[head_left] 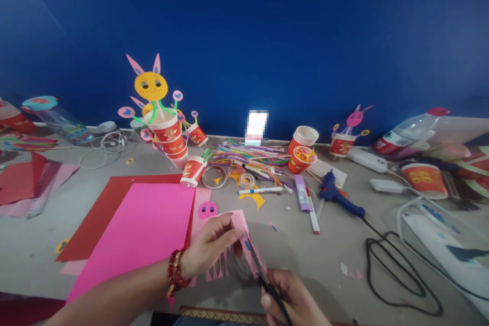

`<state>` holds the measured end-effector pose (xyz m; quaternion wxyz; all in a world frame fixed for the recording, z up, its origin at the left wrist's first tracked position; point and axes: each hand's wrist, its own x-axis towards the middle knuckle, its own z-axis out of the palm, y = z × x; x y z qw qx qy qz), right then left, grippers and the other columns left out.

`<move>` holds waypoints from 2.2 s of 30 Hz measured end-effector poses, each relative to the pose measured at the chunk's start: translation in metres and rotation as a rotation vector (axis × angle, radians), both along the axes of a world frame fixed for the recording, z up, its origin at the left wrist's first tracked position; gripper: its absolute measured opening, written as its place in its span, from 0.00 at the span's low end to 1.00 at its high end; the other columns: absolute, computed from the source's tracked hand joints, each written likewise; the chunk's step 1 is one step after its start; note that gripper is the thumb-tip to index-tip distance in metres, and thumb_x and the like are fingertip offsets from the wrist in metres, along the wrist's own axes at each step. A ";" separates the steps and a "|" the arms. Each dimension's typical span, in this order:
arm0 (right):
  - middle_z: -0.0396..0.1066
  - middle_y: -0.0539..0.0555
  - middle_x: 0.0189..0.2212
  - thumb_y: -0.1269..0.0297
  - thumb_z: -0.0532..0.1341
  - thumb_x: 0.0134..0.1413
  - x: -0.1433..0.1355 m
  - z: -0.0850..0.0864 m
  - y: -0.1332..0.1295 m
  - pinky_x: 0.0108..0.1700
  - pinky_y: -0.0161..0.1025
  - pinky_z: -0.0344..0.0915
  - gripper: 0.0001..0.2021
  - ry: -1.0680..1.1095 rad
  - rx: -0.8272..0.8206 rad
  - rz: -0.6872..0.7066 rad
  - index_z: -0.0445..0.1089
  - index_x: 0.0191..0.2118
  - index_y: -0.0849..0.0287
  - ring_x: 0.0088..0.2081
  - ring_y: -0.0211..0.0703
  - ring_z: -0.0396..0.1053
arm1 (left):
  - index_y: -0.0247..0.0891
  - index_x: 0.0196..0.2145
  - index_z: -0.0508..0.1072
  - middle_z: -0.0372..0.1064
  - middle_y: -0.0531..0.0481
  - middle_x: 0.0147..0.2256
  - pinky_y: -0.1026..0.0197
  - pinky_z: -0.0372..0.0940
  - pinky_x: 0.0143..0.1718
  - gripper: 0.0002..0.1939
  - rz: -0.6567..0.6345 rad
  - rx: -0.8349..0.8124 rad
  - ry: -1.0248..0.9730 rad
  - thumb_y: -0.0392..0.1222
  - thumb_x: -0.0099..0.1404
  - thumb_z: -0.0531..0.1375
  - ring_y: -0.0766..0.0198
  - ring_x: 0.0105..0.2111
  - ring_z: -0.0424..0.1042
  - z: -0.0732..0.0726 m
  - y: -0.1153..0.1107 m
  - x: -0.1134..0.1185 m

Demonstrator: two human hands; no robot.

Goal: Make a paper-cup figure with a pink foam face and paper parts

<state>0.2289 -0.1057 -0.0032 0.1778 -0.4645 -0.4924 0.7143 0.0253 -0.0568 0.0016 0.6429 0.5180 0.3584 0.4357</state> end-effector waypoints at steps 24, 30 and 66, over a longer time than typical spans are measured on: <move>0.48 0.39 0.12 0.32 0.61 0.38 0.006 -0.012 -0.003 0.17 0.29 0.45 0.29 0.028 0.014 0.032 0.55 0.22 0.55 0.13 0.30 0.54 | 0.36 0.26 0.66 0.66 0.53 0.24 0.66 0.62 0.27 0.18 0.039 0.019 0.000 0.52 0.66 0.60 0.68 0.24 0.66 0.010 0.002 0.003; 0.48 0.39 0.12 0.34 0.62 0.39 0.006 -0.010 -0.003 0.17 0.30 0.43 0.28 0.016 0.002 0.021 0.55 0.22 0.56 0.13 0.30 0.54 | 0.36 0.25 0.65 0.65 0.53 0.24 0.66 0.61 0.26 0.19 0.042 0.009 -0.004 0.53 0.65 0.60 0.69 0.23 0.66 0.011 0.001 0.004; 0.50 0.40 0.13 0.29 0.61 0.36 0.003 -0.007 -0.002 0.17 0.29 0.43 0.31 0.061 -0.037 -0.006 0.55 0.22 0.56 0.14 0.29 0.54 | 0.35 0.24 0.64 0.63 0.55 0.20 0.70 0.56 0.23 0.18 -0.060 -0.013 0.116 0.50 0.66 0.59 0.72 0.21 0.62 0.009 0.001 -0.001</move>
